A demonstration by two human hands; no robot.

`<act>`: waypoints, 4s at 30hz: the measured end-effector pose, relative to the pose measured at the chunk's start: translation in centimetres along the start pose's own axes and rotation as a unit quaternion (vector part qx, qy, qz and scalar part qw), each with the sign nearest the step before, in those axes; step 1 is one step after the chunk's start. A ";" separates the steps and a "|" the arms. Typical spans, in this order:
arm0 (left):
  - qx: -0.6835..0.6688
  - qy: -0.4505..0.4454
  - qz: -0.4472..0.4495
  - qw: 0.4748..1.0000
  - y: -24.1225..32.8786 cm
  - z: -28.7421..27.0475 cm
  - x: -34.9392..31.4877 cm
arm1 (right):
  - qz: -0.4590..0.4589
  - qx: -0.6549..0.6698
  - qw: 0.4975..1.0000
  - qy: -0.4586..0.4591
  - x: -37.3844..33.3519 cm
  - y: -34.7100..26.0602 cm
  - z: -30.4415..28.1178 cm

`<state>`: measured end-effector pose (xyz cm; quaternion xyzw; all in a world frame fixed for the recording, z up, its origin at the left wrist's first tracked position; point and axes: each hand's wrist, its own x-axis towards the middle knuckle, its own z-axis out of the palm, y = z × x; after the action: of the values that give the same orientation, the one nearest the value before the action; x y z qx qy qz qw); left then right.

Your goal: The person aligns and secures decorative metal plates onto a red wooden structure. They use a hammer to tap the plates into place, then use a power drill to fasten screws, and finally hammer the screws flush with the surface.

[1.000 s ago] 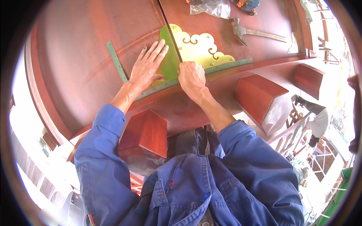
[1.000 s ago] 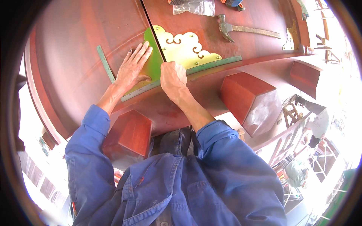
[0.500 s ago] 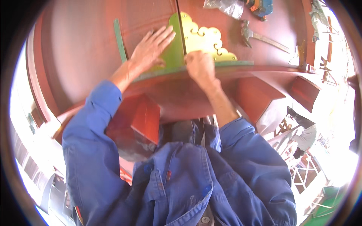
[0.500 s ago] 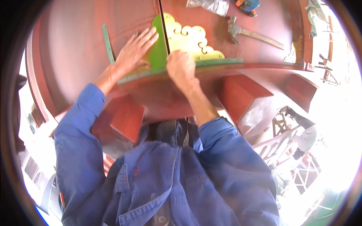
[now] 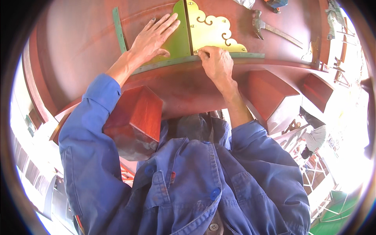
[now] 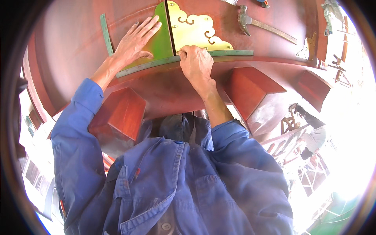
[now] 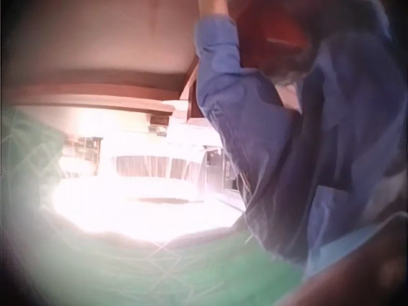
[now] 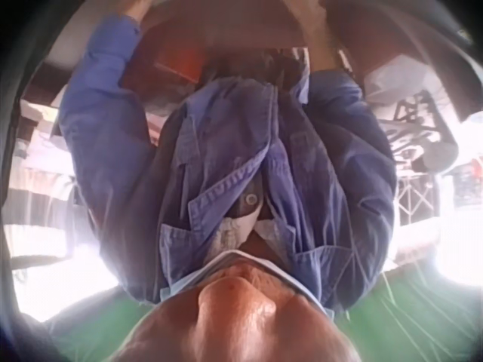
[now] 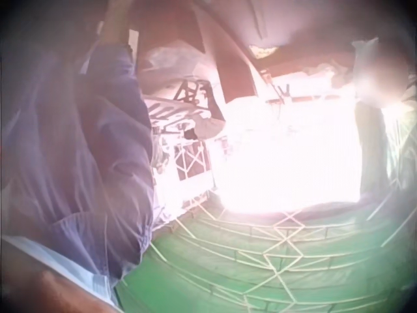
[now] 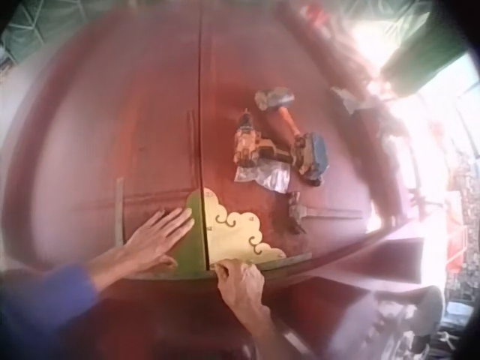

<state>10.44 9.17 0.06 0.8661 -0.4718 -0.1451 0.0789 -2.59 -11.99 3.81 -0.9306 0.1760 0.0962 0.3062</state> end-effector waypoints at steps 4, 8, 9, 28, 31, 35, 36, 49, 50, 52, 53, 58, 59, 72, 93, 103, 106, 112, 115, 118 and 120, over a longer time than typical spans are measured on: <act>0.024 -0.005 -0.005 1.000 0.2 -0.4 -0.2 | 0.022 0.004 0.998 -0.066 1.2 0.0 -0.4; 0.000 -0.005 0.017 1.000 -0.1 -0.7 -0.2 | 0.052 -0.034 0.987 -0.151 3.1 -1.4 0.0; 0.013 -0.012 0.034 0.999 0.1 -1.7 0.2 | 0.049 -0.053 0.984 -0.161 3.5 -1.6 0.4; 0.003 -0.057 0.027 0.998 0.1 -2.2 0.3 | 0.018 -0.124 0.964 -0.235 4.3 -2.3 -0.5; -0.011 -0.054 0.025 0.998 0.2 -2.2 0.3 | -0.018 -0.150 0.963 -0.223 4.1 -2.2 1.1; -0.002 -0.062 0.024 0.998 0.1 -2.3 0.4 | -0.072 -0.172 0.961 -0.203 5.0 -2.8 2.4; 0.003 -0.067 0.023 0.998 0.1 -2.4 0.5 | -0.078 -0.173 0.962 -0.196 5.1 -2.6 2.6; 0.001 -0.027 0.049 0.998 -0.1 -2.0 0.1 | -0.082 -0.179 0.956 -0.218 4.9 -2.8 2.6; -0.006 -0.026 0.048 0.998 -0.2 -1.9 0.1 | -0.083 -0.179 0.956 -0.216 4.9 -2.8 2.6; -0.011 -0.025 0.050 0.998 -0.3 -1.9 0.1 | -0.086 -0.172 0.956 -0.221 4.9 -2.7 2.8; -0.009 -0.025 0.053 0.998 -0.3 -1.9 0.2 | -0.088 -0.169 0.956 -0.223 5.0 -2.6 2.8; -0.011 -0.030 0.053 0.998 -0.1 -2.1 0.2 | -0.116 -0.164 0.956 -0.213 5.2 -2.4 2.8; -0.013 -0.030 0.054 0.998 -0.1 -2.0 0.2 | -0.122 -0.165 0.956 -0.209 5.1 -2.3 2.8; -0.006 -0.034 0.053 0.998 0.2 -1.7 0.3 | -0.134 -0.147 0.958 -0.207 5.3 -1.5 2.9; 0.143 0.044 0.115 0.982 -1.6 0.7 0.5 | -0.087 -0.135 0.963 -0.214 4.8 -2.1 2.4; 0.020 -0.024 0.083 0.996 -0.6 -1.4 0.4 | -0.100 -0.121 0.963 -0.221 5.0 -1.6 2.6; 0.022 -0.018 0.070 0.997 -0.3 -1.1 0.2 | -0.085 -0.122 0.963 -0.223 4.9 -2.0 2.4; -0.037 -0.024 0.013 0.999 -0.4 0.0 0.1 | -0.100 -0.140 0.967 -0.185 4.4 -2.0 3.1; -0.050 -0.017 0.020 0.998 -0.6 -0.1 0.3 | -0.077 -0.107 0.967 -0.219 4.9 -2.0 2.6; -0.044 -0.031 0.024 0.998 -0.1 -0.2 0.3 | -0.094 -0.116 0.972 -0.179 4.3 -1.6 3.1; -0.044 -0.032 0.024 0.998 -0.5 -0.2 0.5 | -0.065 -0.122 0.969 -0.207 5.1 -2.1 2.2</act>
<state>11.14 9.06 0.04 0.8450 -0.4883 -0.1909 0.1053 2.77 -10.47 1.72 -0.9302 0.0352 0.2874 0.2254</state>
